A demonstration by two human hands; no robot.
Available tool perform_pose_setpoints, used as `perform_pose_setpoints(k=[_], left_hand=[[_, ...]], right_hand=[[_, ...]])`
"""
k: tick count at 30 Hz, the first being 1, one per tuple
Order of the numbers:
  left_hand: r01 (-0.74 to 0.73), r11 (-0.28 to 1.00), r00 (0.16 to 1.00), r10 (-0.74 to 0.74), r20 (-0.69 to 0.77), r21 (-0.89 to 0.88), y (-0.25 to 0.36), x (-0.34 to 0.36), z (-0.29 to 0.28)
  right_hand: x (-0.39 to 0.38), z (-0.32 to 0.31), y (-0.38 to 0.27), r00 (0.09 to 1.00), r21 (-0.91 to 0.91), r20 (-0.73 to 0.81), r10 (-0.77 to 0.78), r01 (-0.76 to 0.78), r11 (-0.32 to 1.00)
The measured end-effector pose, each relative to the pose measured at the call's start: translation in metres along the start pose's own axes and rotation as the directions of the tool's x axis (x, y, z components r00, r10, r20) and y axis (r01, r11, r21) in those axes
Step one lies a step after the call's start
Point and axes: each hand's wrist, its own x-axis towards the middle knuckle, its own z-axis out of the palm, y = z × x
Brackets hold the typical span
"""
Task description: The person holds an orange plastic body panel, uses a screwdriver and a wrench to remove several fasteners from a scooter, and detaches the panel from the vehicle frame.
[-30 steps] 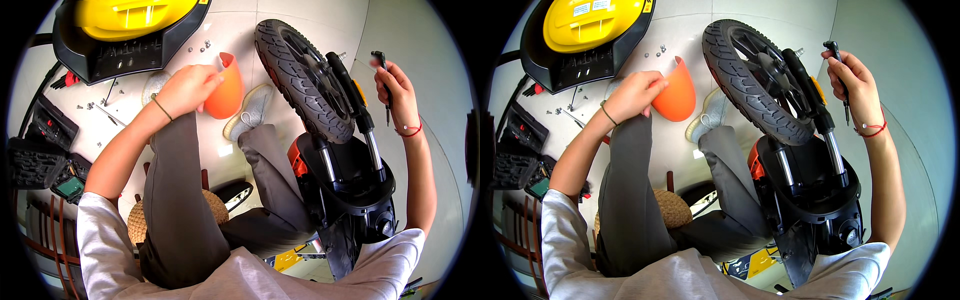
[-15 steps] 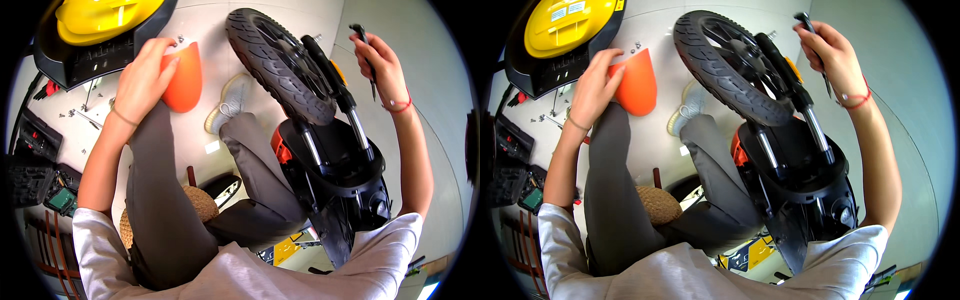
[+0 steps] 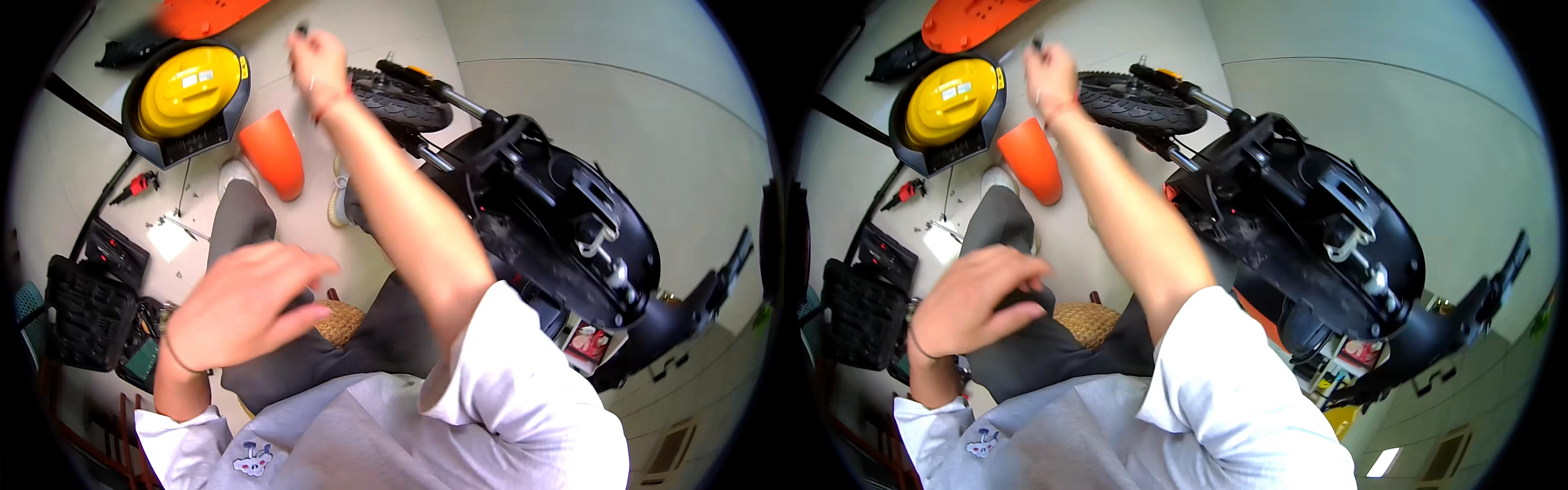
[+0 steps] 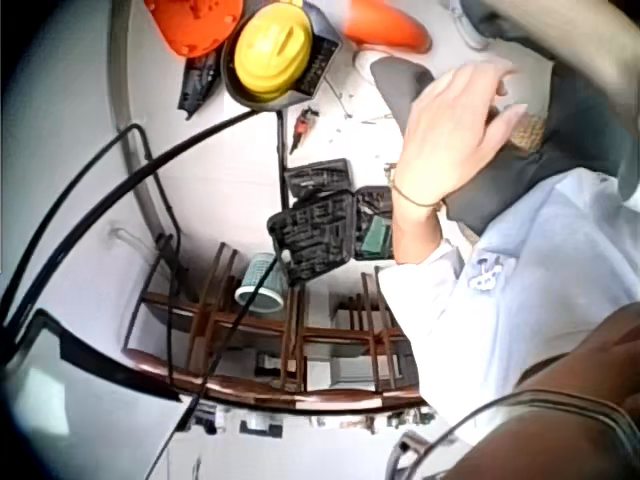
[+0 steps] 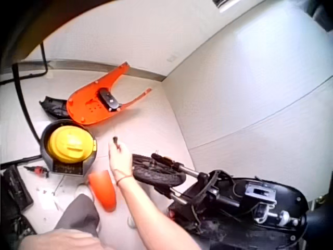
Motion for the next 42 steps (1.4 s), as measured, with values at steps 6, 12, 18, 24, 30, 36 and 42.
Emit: perform_pose_setpoints(k=[6, 12, 18, 24, 30, 36, 42], left_hand=[[0.030, 0.979, 1.000, -0.029, -0.006, 0.201, -0.016, 0.004, 0.080], [0.051, 0.702, 0.996, -0.085, 0.013, 0.710, -0.058, -0.015, 0.102], [0.116, 0.662, 0.993, -0.079, -0.085, 0.741, -0.068, -0.028, 0.103], [0.128, 0.572, 0.992, -0.055, -0.118, 0.810, -0.066, -0.036, 0.126], [0.259, 0.600, 0.951, -0.022, -0.308, 0.757, -0.034, -0.045, 0.169], [0.343, 0.710, 0.889, -0.034, -0.456, 0.615, -0.008, -0.051, 0.221], [0.276, 0.960, 0.865, -0.225, -0.448, 0.051, 0.007, -0.070, 0.222]], right_hand=[[-0.167, -0.055, -0.006, 0.977, 0.233, 0.089, 0.195, -0.210, 0.949], [-0.278, -0.169, -0.025, 0.963, 0.208, 0.040, 0.267, -0.269, 0.940], [-0.382, -0.287, -0.031, 0.902, 0.524, -0.219, 0.373, -0.213, 0.824], [-0.493, -0.434, 0.008, 0.788, 0.857, -0.448, 0.423, 0.243, 0.455], [-0.564, -0.531, -0.034, 0.795, 0.763, -0.605, 0.049, 0.561, 0.321], [-0.554, -0.530, -0.033, 0.887, 0.858, -0.449, -0.110, 0.462, 0.223], [-0.560, -0.530, -0.010, 0.764, 0.755, -0.644, -0.038, 0.643, 0.129]])
